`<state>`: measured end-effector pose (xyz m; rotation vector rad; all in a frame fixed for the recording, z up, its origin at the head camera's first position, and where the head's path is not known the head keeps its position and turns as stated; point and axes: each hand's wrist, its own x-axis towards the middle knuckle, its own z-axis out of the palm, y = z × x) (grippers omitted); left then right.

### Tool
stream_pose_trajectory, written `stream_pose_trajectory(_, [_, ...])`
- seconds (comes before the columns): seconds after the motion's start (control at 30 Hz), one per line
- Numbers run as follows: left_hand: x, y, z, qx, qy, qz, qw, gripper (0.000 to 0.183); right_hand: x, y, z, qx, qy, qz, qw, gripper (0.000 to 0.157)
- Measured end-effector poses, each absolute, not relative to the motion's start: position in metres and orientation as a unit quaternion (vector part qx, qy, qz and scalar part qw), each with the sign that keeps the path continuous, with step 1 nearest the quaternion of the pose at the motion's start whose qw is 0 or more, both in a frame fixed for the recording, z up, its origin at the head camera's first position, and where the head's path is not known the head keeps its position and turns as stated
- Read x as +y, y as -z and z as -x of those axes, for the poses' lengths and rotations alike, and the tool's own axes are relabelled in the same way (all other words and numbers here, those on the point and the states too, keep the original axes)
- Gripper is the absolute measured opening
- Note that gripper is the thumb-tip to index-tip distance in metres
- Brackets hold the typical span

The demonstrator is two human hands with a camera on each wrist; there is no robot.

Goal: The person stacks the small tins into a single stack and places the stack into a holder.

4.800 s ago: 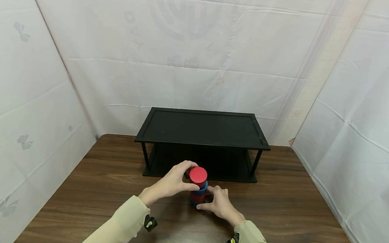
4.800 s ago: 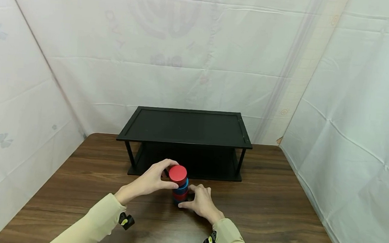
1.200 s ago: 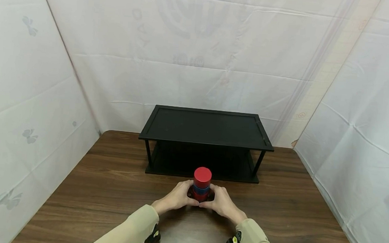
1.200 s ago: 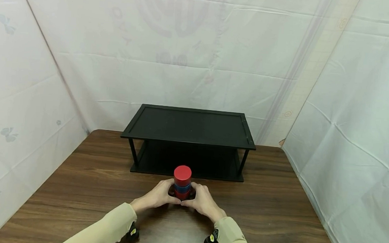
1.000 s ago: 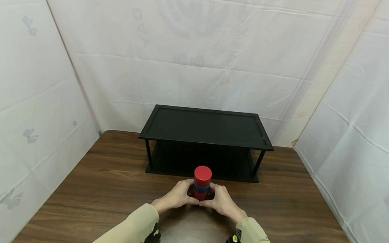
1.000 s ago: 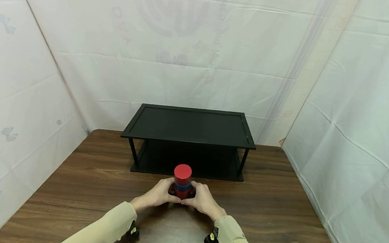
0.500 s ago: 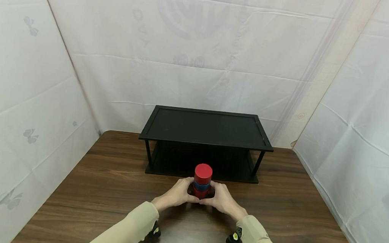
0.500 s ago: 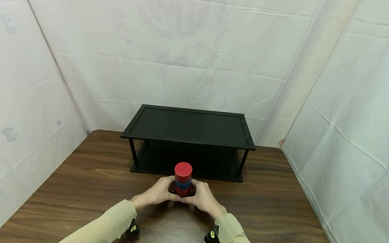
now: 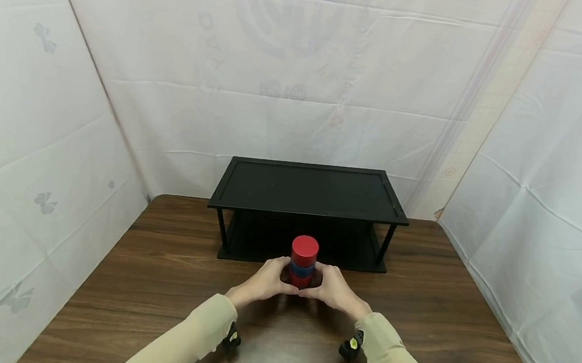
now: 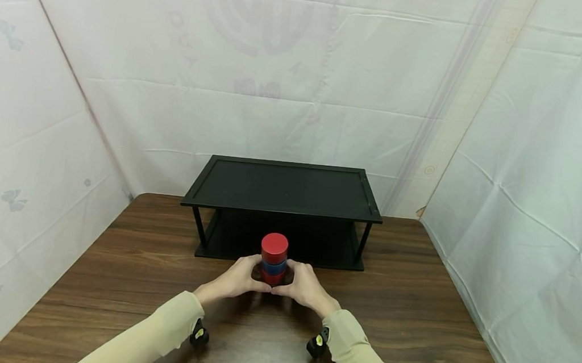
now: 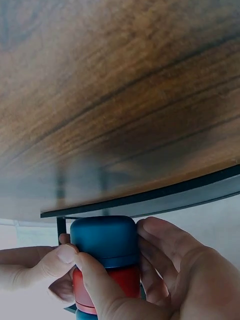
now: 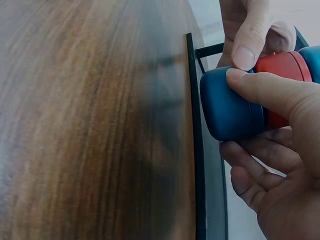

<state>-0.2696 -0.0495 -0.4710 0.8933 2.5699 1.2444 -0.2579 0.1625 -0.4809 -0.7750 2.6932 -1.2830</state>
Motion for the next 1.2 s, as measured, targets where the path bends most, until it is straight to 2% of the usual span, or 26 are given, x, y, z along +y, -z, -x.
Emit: stream_pose_trajectory(1.2, [-0.042,0.433,0.288,0.868,-0.400,-0.288,0.060,0.053,0.170,0.443,0.279,0.884,0.397,0.246,0.000,0.049])
